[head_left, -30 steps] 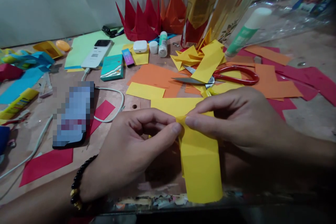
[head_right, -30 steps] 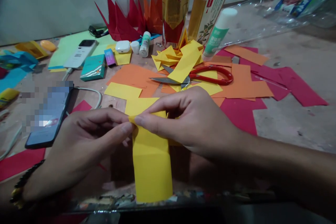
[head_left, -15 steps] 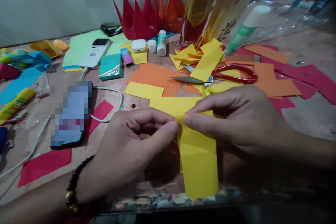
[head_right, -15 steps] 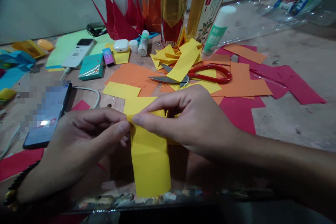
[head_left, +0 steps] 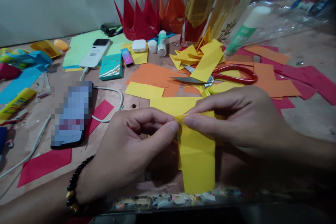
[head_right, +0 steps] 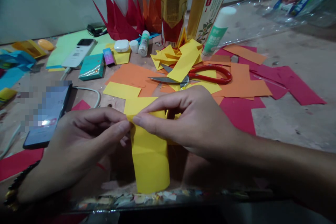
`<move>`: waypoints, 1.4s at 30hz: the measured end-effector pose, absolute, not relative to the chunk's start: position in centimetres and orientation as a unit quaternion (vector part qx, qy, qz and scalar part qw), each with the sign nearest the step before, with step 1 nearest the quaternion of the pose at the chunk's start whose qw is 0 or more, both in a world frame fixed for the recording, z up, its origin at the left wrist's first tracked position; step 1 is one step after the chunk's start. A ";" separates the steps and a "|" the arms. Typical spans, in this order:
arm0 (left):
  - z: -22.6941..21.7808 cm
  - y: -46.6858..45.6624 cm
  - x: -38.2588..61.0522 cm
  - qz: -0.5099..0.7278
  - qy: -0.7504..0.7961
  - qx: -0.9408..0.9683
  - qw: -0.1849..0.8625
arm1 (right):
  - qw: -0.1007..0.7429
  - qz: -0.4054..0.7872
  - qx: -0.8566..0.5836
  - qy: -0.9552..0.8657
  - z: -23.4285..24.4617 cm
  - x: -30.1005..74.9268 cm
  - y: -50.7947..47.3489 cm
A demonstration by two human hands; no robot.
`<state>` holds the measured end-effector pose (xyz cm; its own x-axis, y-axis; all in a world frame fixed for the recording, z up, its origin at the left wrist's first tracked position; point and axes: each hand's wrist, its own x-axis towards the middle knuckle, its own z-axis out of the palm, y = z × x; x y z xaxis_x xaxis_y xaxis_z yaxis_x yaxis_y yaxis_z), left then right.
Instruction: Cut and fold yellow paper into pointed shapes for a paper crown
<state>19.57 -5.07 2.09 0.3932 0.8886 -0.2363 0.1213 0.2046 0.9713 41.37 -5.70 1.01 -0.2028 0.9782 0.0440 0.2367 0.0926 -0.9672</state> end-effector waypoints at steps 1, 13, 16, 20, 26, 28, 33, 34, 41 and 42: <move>2.1 -5.1 19.6 0.306 0.459 0.552 0.625 | 0.400 0.462 -0.490 -0.622 1.0 41.4 -5.7; 2.2 -4.9 19.7 0.305 0.480 0.549 0.612 | 0.383 0.480 -0.505 -0.607 1.2 41.4 -5.6; 2.1 -4.8 19.6 0.325 0.494 0.549 0.591 | 0.374 0.560 -0.485 -0.557 1.0 41.4 -5.6; 2.0 -4.5 19.5 0.369 0.522 0.552 0.535 | 0.353 0.586 -0.472 -0.556 0.8 41.5 -5.5; 2.2 -4.5 19.4 0.377 0.528 0.570 0.505 | 0.342 0.559 -0.480 -0.583 0.7 41.5 -5.3; 2.3 -4.6 19.4 0.384 0.533 0.572 0.491 | 0.312 0.547 -0.485 -0.606 0.6 41.6 -5.3; 1.9 -4.2 19.2 0.374 0.528 0.548 0.530 | 0.277 0.533 -0.484 -0.636 0.5 41.7 -5.4; 1.7 -4.1 19.1 0.366 0.519 0.540 0.552 | 0.278 0.523 -0.487 -0.641 0.5 41.8 -5.3; 1.4 -4.1 19.1 0.283 0.491 0.539 0.623 | 0.322 0.470 -0.511 -0.643 0.4 41.9 -4.8; 1.5 -4.1 19.2 0.285 0.494 0.543 0.616 | 0.324 0.478 -0.511 -0.637 0.4 42.0 -4.8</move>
<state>19.19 -4.13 1.47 0.3484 0.8887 -0.2982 0.1857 0.2464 0.9512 41.96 -4.76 0.40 -0.2669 0.9608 -0.0750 0.3410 0.0213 -0.9398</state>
